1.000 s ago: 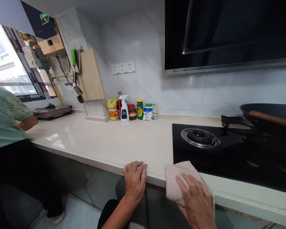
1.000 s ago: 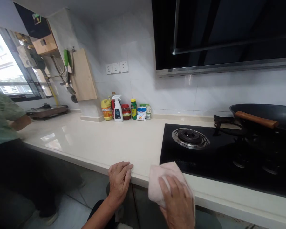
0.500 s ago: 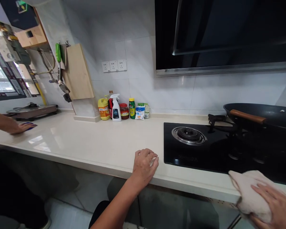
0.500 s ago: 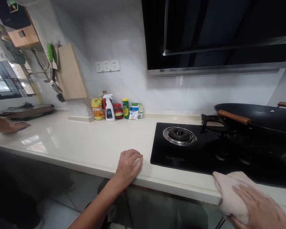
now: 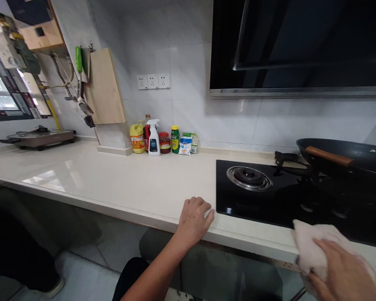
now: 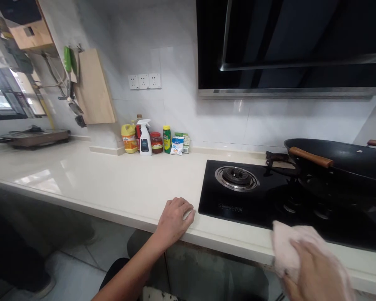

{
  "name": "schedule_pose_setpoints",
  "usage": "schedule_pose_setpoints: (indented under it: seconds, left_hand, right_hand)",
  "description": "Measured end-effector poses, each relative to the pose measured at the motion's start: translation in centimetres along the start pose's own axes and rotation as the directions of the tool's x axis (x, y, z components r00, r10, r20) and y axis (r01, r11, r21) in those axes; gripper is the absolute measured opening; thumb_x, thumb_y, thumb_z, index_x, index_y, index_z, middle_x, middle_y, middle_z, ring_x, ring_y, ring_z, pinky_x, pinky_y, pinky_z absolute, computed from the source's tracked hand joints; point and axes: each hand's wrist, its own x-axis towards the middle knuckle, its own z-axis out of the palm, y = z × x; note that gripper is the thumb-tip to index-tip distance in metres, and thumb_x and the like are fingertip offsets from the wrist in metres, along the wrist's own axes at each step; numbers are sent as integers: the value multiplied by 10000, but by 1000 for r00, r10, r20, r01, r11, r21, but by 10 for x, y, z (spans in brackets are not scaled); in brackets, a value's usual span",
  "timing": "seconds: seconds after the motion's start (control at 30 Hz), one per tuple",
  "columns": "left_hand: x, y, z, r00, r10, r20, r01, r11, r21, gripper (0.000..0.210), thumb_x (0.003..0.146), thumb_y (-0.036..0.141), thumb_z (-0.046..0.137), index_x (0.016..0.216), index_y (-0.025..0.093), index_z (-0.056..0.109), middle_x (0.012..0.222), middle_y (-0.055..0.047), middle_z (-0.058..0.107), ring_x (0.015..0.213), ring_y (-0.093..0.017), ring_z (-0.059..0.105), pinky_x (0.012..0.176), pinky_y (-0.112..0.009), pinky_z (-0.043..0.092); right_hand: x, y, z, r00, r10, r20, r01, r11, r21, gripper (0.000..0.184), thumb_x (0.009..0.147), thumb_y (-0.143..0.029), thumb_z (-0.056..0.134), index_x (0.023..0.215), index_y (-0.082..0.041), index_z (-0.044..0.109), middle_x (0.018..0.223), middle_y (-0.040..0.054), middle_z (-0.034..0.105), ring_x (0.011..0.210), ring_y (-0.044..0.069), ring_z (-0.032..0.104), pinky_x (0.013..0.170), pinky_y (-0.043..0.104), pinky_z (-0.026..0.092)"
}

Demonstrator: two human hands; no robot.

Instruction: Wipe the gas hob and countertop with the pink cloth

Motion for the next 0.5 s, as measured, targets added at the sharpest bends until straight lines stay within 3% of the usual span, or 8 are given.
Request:
schedule_pose_setpoints:
  seconds: [0.13, 0.27, 0.4, 0.5]
  left_hand:
    - [-1, 0, -1, 1000, -5, 3, 5, 1000, 27, 100, 939, 233, 595, 913, 217, 690, 921, -47, 661, 919, -223, 592, 854, -388, 438]
    - [-2, 0, 0, 1000, -7, -8, 7, 999, 48, 101, 936, 228, 601, 883, 217, 686, 895, -45, 662, 888, -221, 591, 829, -392, 430]
    - [-3, 1, -1, 1000, 0, -19, 1, 999, 48, 90, 932, 231, 613, 875, 220, 682, 884, -42, 665, 875, -219, 590, 812, -390, 425]
    - [-4, 1, -2, 1000, 4, -17, -3, 999, 49, 101, 940, 237, 605, 875, 222, 680, 865, -38, 663, 865, -218, 589, 807, -392, 422]
  right_hand:
    - [22, -85, 1, 994, -97, -39, 99, 995, 34, 588, 767, -319, 572, 1310, -117, 477, 1237, 200, 582, 1188, 396, 521, 1047, 561, 380]
    - [39, -156, 3, 995, -47, -92, 63, 982, 178, 611, 699, -241, 611, 1286, -151, 467, 1274, 182, 554, 1200, 391, 503, 1052, 559, 379]
    - [47, -200, 9, 989, -68, -131, 104, 953, 285, 688, 655, -196, 625, 1317, -170, 440, 1287, 174, 539, 1216, 389, 482, 1056, 547, 376]
    - [45, -211, 16, 982, -79, -171, 131, 937, 323, 715, 660, -196, 632, 1346, -195, 429, 1316, 157, 537, 1236, 381, 474, 1058, 536, 363]
